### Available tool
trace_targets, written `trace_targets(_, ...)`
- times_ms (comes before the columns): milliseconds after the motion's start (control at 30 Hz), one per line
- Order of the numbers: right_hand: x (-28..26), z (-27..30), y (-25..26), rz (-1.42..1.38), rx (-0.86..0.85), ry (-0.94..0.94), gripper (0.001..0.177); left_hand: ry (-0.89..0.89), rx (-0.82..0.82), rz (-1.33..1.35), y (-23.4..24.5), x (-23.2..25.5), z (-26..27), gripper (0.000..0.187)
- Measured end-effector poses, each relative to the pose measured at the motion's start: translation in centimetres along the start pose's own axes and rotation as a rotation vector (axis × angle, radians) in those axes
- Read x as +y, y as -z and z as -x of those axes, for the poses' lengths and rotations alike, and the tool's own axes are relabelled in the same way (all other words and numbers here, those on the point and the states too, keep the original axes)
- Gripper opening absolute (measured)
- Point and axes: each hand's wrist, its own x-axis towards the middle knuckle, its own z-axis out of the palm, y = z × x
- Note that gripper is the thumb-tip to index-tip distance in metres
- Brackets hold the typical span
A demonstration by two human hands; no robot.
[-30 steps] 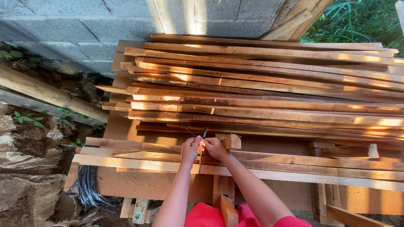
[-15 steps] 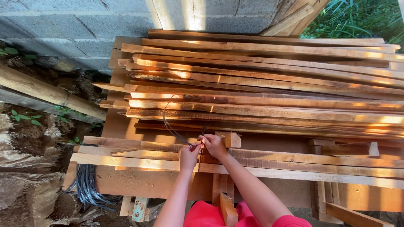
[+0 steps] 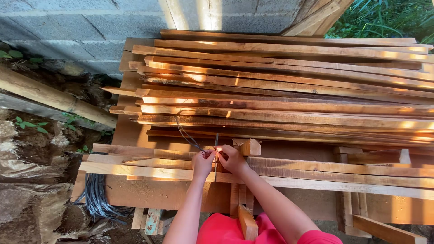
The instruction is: The person sorts wooden planks and bundles them together using wire ties.
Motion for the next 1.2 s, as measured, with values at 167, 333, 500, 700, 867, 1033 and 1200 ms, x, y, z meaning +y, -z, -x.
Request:
trace_targets(167,1.4,-0.2,-0.7,0.088,0.003,0.078,0.011,-0.021,-0.080,0.078,0.9,0.0,-0.2,0.017)
trace_targets(333,4.8,-0.6,-0.7,-0.019,-0.142,-0.042,0.006,0.007,-0.169,0.250,1.4,0.4,0.2,0.015)
trace_targets(500,5.4,-0.7,-0.2,-0.074,-0.214,-0.129,0.011,0.057,-0.153,0.233,1.8,1.9,0.7,0.015)
trace_targets(700,5.1,-0.3,-0.2,-0.020,-0.188,-0.093,0.014,0.048,-0.163,0.246,1.8,2.1,0.6,0.015)
trace_targets(867,2.6,-0.2,-0.1,-0.069,-0.131,-0.112,0.025,0.056,-0.155,0.241,1.9,2.2,0.8,0.015)
trace_targets(1033,2.9,-0.1,-0.5,0.010,-0.143,-0.130,0.030,0.032,-0.152,0.274,1.9,1.7,0.6,0.015)
trace_targets(1200,7.1,-0.4,-1.8,-0.324,-0.049,-0.157,0.018,0.047,-0.168,0.291,1.7,1.3,0.4,0.016)
